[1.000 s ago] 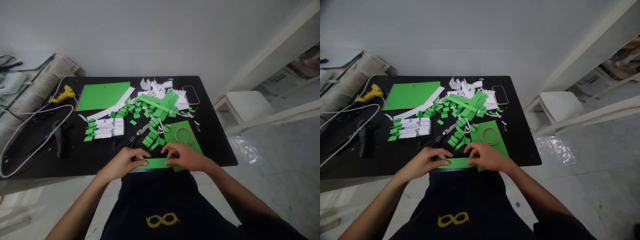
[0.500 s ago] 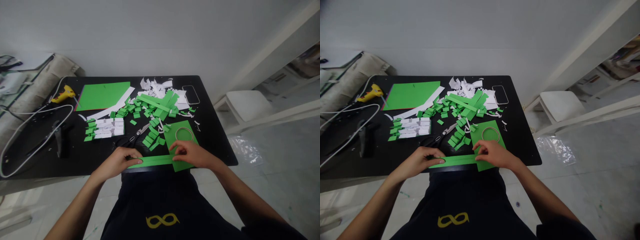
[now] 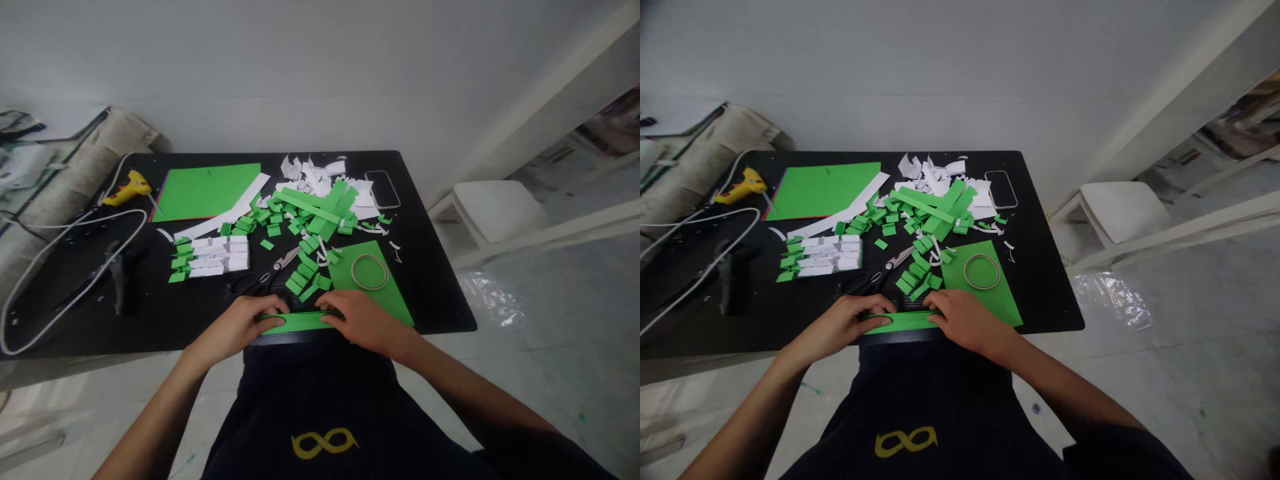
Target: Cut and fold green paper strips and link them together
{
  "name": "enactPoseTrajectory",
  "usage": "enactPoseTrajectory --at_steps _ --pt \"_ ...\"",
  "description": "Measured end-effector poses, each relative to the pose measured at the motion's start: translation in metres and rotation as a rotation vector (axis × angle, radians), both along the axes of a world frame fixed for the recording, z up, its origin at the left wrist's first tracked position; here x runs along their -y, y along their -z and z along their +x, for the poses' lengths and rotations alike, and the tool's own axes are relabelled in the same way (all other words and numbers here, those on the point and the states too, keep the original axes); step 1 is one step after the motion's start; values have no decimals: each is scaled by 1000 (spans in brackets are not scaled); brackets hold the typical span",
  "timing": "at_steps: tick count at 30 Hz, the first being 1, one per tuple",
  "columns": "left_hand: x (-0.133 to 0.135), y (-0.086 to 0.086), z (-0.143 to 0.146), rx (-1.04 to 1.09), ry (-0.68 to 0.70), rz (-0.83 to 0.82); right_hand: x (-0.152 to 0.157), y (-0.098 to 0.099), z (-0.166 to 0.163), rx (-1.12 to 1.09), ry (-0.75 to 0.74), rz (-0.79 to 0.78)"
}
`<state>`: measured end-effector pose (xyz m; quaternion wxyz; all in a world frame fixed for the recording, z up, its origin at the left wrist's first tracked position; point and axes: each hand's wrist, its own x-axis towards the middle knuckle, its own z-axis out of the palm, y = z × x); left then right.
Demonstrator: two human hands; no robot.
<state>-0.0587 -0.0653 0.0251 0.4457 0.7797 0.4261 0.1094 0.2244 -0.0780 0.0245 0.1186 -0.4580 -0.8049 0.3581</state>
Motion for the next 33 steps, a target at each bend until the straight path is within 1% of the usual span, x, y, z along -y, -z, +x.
enactPoseTrajectory --at_steps 3,4,6,8,12,15,16,18,23,27,33 --pt "7 4 -3 16 -25 126 17 20 -6 -22 -9 343" --pt "10 7 -3 14 -37 173 24 26 -7 -31 -9 435" --pt "16 13 -3 -5 -54 270 34 36 -6 -41 5 570" --pt "21 19 -1 -49 -68 376 41 40 -5 -33 5 620" --pt "34 30 7 -169 -97 653 48 41 -6 13 -4 632" --pt "48 36 18 -205 -57 774 51 41 -7 40 4 634" --pt "52 38 22 -210 -27 781 52 42 -7 43 10 638" --pt "62 42 32 -196 -13 806 55 45 -8 41 23 651" --pt "76 55 46 -183 -62 822 63 51 -8 38 46 671" --pt "79 62 47 -187 -92 836 66 55 -7 34 47 657" --pt "81 66 40 -208 -65 828 68 60 -4 40 13 596"
